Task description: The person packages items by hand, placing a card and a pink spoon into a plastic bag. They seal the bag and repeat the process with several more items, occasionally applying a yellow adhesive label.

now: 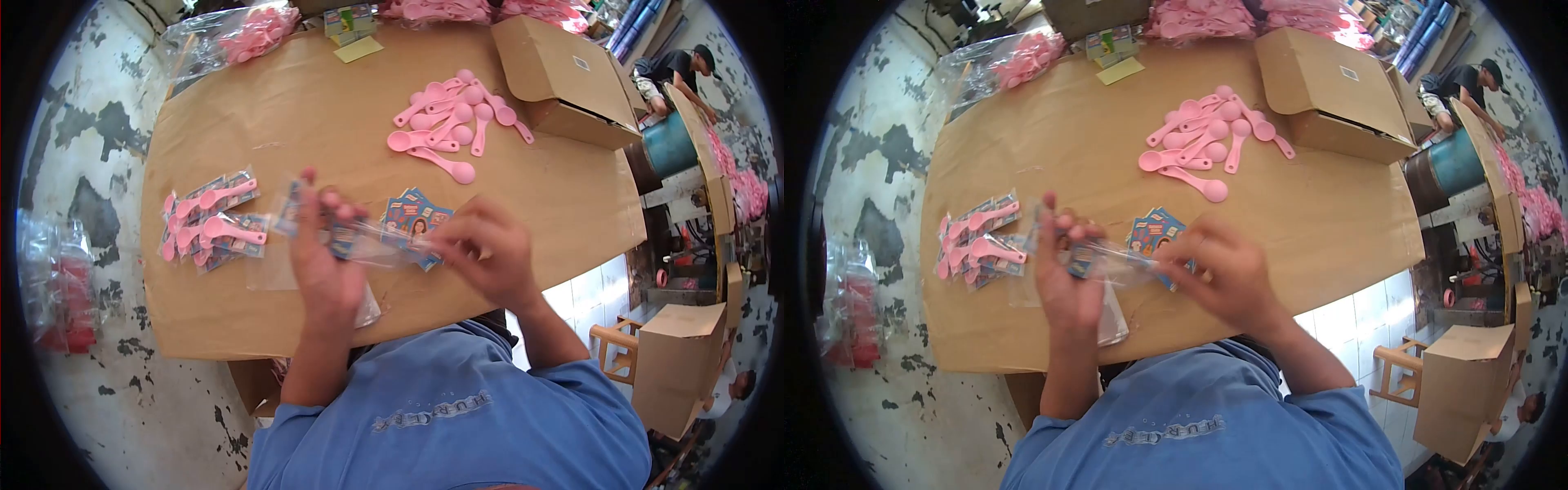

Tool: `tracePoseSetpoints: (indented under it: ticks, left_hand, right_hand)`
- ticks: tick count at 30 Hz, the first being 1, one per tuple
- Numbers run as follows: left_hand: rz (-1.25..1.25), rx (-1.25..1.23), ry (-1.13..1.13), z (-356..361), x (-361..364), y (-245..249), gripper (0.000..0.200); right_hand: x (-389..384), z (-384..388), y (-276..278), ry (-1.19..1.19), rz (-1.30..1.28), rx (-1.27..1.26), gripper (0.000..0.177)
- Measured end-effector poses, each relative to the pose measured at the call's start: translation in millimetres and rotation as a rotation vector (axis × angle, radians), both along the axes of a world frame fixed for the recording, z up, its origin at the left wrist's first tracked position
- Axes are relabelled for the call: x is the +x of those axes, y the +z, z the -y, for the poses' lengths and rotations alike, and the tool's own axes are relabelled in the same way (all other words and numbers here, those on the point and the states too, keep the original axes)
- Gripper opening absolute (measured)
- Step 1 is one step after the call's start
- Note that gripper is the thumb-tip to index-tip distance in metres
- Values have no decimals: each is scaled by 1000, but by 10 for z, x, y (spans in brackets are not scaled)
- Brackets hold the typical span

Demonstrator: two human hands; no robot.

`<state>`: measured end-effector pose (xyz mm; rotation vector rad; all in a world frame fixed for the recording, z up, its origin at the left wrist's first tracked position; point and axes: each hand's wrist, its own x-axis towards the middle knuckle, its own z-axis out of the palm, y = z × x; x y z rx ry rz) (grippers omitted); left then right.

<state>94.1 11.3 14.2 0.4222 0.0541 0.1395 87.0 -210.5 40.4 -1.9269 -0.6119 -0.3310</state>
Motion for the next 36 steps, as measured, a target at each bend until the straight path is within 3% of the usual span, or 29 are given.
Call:
tracePoseSetpoints:
  ticks: [3,10,13,16,21,25,27,31,36]
  left_hand:
    - [-11,-37,118,-278,37,7,36]
    - [-20,81,92,-119,-115,52,41]
    - [-59,100,63,-63,-185,15,44]
    - [-53,109,72,-131,-273,-6,43]
    - [-75,160,138,-293,-319,-89,43]
    - [-25,122,281,-363,-231,-48,41]
    - [-6,95,373,-409,-174,12,41]
    - [39,89,408,-454,-88,21,43]
    - [46,137,399,-324,-43,52,51]
  right_hand:
    - [450,462,-38,-294,-42,-78,13]
    - [1703,773,-341,-456,190,-728,38]
    - [2059,689,-454,-453,92,-813,49]
    - [2176,674,-436,-444,-3,-805,49]
    - [2098,662,-468,-478,37,-655,43]
    - [1551,612,87,-526,262,-542,36]
    - [1154,591,285,-436,29,-248,27]
    - [457,496,167,-168,-301,303,15]
    - [-59,154,-194,-37,-670,606,15]
